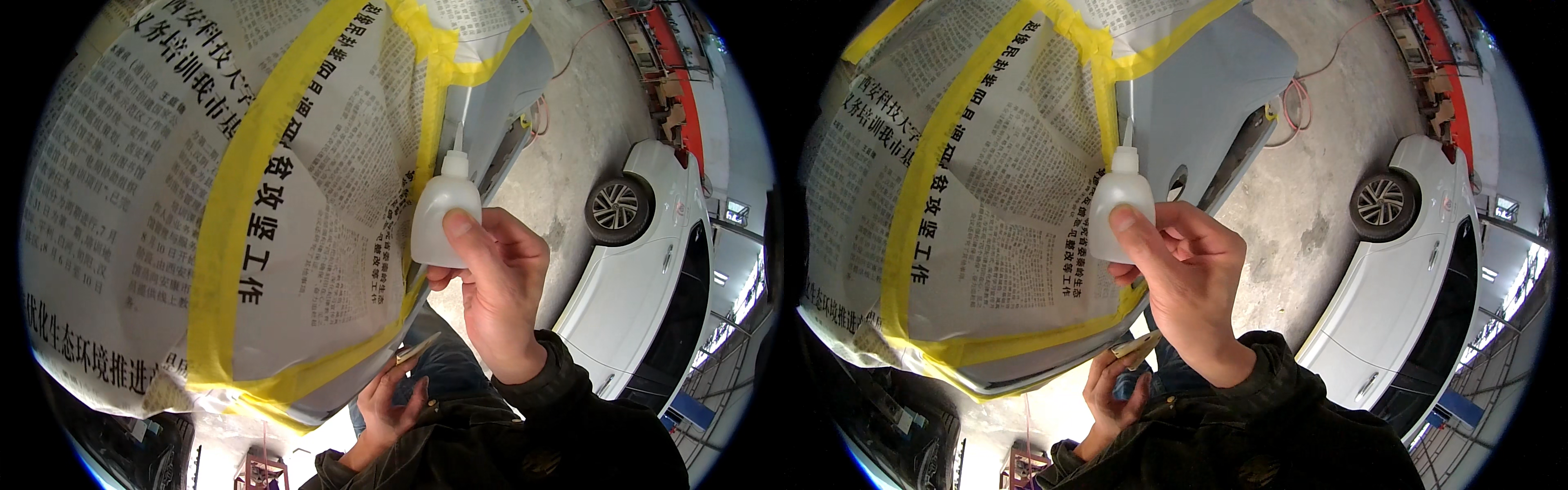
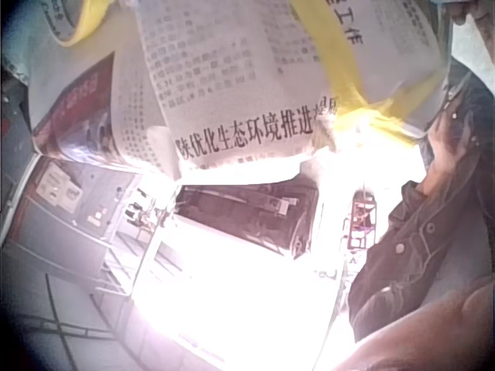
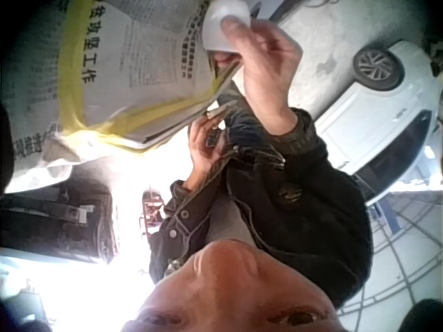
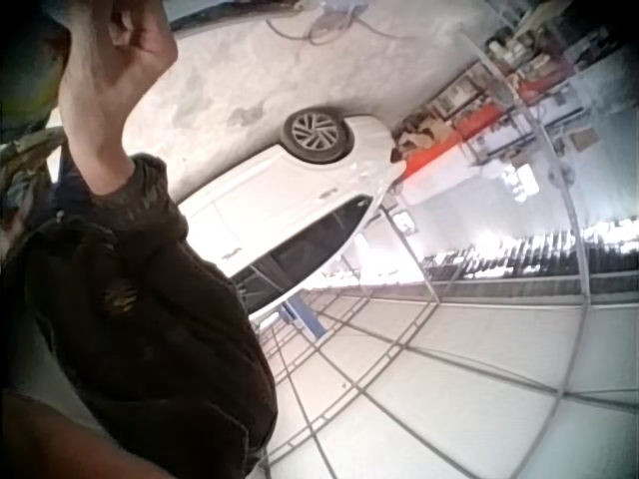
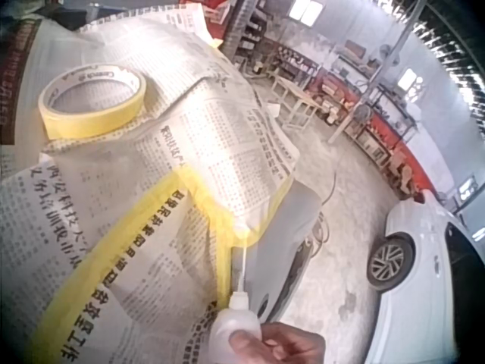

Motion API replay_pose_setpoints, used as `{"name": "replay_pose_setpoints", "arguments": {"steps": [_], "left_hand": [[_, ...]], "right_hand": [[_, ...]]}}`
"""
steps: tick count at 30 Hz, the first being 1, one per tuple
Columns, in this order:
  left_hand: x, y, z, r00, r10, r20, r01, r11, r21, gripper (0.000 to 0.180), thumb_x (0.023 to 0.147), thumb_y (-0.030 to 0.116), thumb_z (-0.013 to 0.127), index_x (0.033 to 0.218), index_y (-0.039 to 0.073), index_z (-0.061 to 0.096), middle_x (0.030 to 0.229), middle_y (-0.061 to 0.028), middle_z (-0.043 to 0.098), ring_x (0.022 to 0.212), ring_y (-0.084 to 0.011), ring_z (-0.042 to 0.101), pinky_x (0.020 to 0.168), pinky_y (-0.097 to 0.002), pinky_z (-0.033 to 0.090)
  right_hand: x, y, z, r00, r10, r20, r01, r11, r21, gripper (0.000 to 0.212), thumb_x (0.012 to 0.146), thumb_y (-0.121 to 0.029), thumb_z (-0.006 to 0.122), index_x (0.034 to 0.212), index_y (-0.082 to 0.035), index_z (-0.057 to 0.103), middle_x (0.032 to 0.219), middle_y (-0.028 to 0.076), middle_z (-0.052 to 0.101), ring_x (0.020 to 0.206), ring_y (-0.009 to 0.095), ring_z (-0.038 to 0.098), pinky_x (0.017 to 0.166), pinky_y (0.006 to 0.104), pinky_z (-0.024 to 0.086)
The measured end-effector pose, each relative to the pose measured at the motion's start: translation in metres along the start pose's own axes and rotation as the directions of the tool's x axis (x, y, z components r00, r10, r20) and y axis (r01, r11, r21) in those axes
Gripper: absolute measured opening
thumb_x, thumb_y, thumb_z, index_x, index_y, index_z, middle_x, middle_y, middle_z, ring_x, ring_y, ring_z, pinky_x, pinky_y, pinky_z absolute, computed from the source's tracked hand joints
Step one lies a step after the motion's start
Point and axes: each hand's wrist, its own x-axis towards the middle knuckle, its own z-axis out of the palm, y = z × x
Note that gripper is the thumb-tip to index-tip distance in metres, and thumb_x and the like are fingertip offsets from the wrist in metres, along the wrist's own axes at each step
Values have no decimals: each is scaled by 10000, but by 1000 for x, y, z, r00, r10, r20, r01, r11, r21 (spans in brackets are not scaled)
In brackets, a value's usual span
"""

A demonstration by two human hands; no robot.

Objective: The person applies a white adhesive from a small bottle onto the edge of a car bumper that is masked with newspaper and yellow tape. They then use a yellow plastic spreader to smooth the glue along the seam. The person repeats this process of applying and spreading the adhesive along the bumper's edge.

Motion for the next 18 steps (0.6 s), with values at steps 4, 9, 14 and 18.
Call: {"name": "replay_pose_setpoints", "arguments": {"steps": [4,9,14,18], "left_hand": [[-2,0,-1,999,-14,29,14,1000,-9,393,725,-13,770,1105,9,670,1133,-186,647,1051,-323,642,916,-376,507],[-2,-2,1,1000,-2,8,3,1000,-12,422,697,3,808,1101,36,691,1122,-160,664,1017,-304,664,898,-355,519],[-3,5,0,999,36,24,-36,999,-3,389,727,-9,773,1100,0,667,1125,-188,639,1035,-322,644,898,-375,516],[4,18,1,997,65,27,-64,997,-53,384,740,-7,756,1112,-13,660,1127,-201,627,1036,-325,634,900,-386,508]], "right_hand": [[-1,2,-3,1000,2,9,-2,1000,10,185,939,-182,682,880,-10,647,773,86,685,588,150,624,535,287,488],[0,7,-10,997,-22,74,19,999,39,162,940,-143,676,926,17,652,802,87,690,642,139,641,574,272,508],[-9,14,-39,987,-73,146,76,997,-17,145,940,-58,662,1007,69,643,911,77,685,801,95,644,682,239,537],[-22,16,-94,950,-109,293,166,970,-177,163,878,-9,698,1034,34,670,1053,108,651,952,137,633,788,270,530]]}}
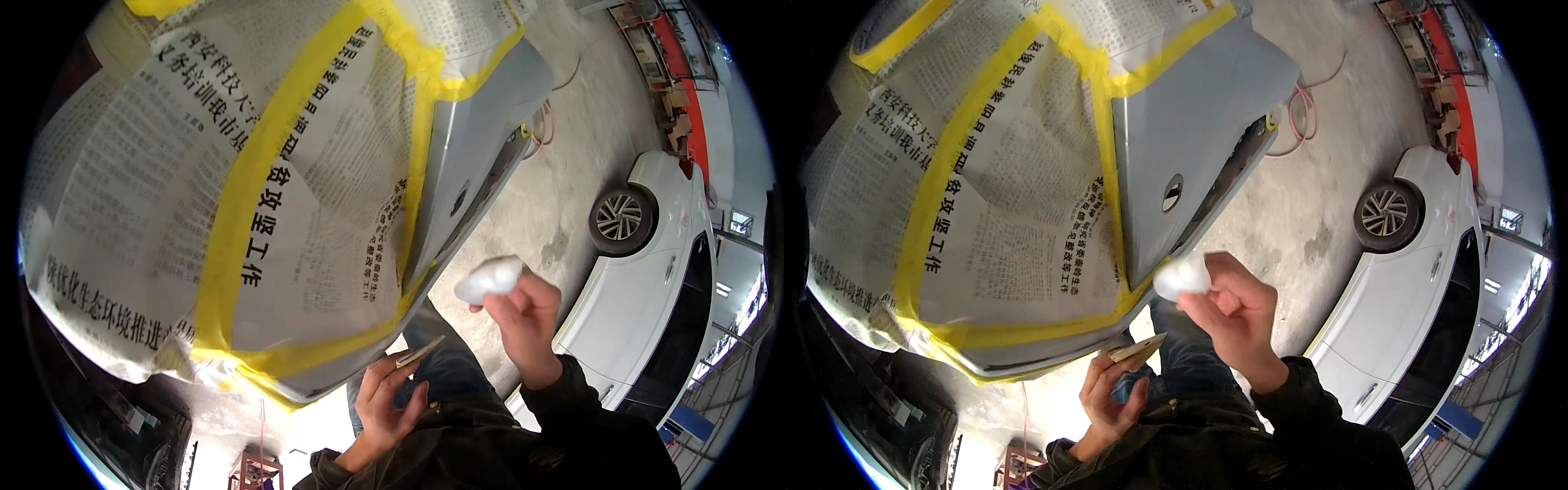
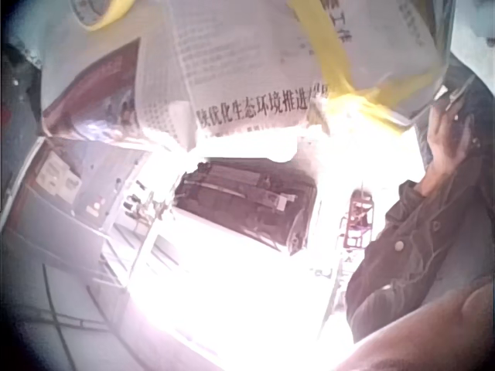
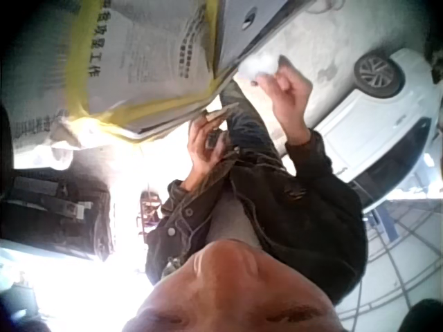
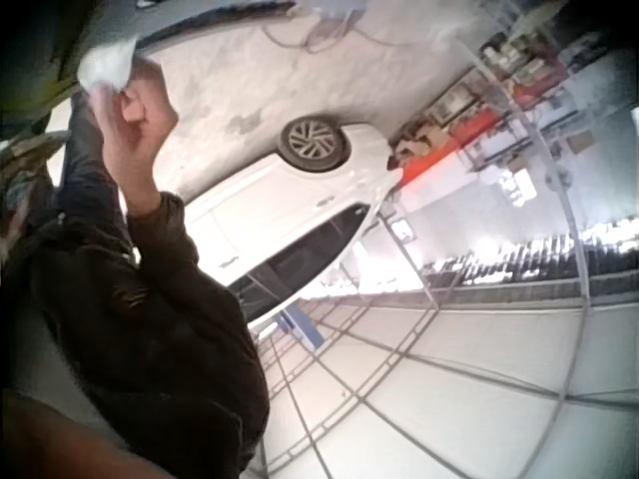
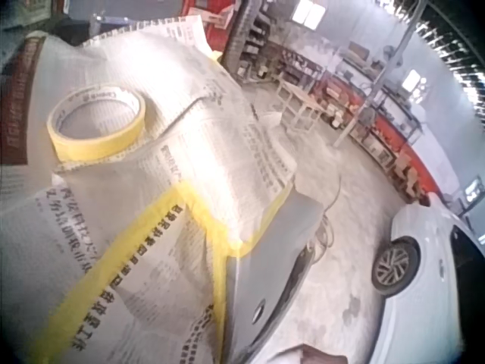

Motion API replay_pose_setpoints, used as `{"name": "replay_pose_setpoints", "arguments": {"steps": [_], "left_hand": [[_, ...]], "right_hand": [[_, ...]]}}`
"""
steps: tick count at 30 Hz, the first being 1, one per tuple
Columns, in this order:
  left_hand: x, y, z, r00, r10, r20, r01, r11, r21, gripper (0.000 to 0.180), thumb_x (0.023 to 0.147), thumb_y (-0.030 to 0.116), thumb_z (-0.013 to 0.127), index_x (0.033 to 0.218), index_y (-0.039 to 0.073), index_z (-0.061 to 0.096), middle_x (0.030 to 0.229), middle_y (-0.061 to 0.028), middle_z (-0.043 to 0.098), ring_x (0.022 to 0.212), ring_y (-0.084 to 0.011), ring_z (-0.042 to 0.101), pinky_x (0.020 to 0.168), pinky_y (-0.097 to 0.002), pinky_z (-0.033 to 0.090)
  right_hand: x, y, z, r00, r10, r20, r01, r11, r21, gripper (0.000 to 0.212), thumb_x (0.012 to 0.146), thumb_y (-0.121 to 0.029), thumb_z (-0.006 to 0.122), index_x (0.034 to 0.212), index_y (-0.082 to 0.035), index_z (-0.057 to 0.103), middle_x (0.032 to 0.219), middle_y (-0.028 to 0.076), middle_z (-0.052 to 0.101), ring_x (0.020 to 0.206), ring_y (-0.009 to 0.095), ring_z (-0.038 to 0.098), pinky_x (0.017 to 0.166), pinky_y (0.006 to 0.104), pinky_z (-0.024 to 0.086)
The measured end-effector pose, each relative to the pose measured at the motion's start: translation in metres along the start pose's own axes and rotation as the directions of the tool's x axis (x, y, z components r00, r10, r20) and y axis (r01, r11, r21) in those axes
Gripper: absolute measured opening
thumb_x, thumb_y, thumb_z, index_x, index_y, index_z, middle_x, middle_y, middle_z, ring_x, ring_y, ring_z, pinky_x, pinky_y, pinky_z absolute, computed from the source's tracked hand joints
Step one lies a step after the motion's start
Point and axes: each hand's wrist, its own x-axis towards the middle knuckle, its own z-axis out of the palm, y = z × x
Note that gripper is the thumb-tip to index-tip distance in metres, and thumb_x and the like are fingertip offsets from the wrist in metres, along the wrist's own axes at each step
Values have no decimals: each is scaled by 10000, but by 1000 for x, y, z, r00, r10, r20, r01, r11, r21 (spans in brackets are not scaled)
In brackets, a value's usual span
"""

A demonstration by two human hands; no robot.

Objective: The person applies a white adhesive from a small bottle onto the edge of a car bumper that is masked with newspaper and yellow tape. They then use a yellow plastic spreader to smooth the glue along the seam. The person repeats this process of applying and spreading the adhesive along the bumper's edge.

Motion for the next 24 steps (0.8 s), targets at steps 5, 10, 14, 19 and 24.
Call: {"name": "replay_pose_setpoints", "arguments": {"steps": [5,10,14,19,24], "left_hand": [[25,27,7,1000,6,19,-6,1000,-19,510,704,90,856,1167,5,660,1190,-172,624,1057,-315,626,890,-378,510],[46,46,33,999,23,37,-21,998,-51,578,707,121,868,1234,26,650,1260,-163,599,1117,-294,609,923,-364,499],[53,59,55,999,39,36,-37,998,-57,439,803,84,787,1213,5,653,1249,-178,610,1140,-306,600,975,-377,469],[54,68,77,999,36,-18,-37,997,-68,374,823,71,769,1175,3,665,1227,-174,620,1093,-303,626,926,-366,499],[49,75,91,995,-9,-103,2,998,-66,287,846,57,745,1114,-13,668,1188,-181,636,1064,-302,646,893,-359,517]], "right_hand": [[-20,4,-43,961,-68,267,134,962,-238,190,829,-39,736,1018,-17,734,1046,95,627,960,196,621,813,315,521],[-20,-2,-63,904,60,423,67,958,-279,263,785,-63,754,1047,-38,751,1009,79,638,925,195,635,775,292,535],[-9,-4,-74,878,-32,477,187,942,-280,275,778,-39,771,1052,-42,748,996,89,653,891,212,662,750,303,555],[0,-9,-91,869,-75,489,225,940,-256,242,793,-36,788,1022,-5,716,986,96,678,818,204,682,706,295,565],[8,-19,-103,832,4,554,123,974,-191,308,782,-51,803,1056,-5,670,976,106,691,809,183,680,696,291,564]]}}
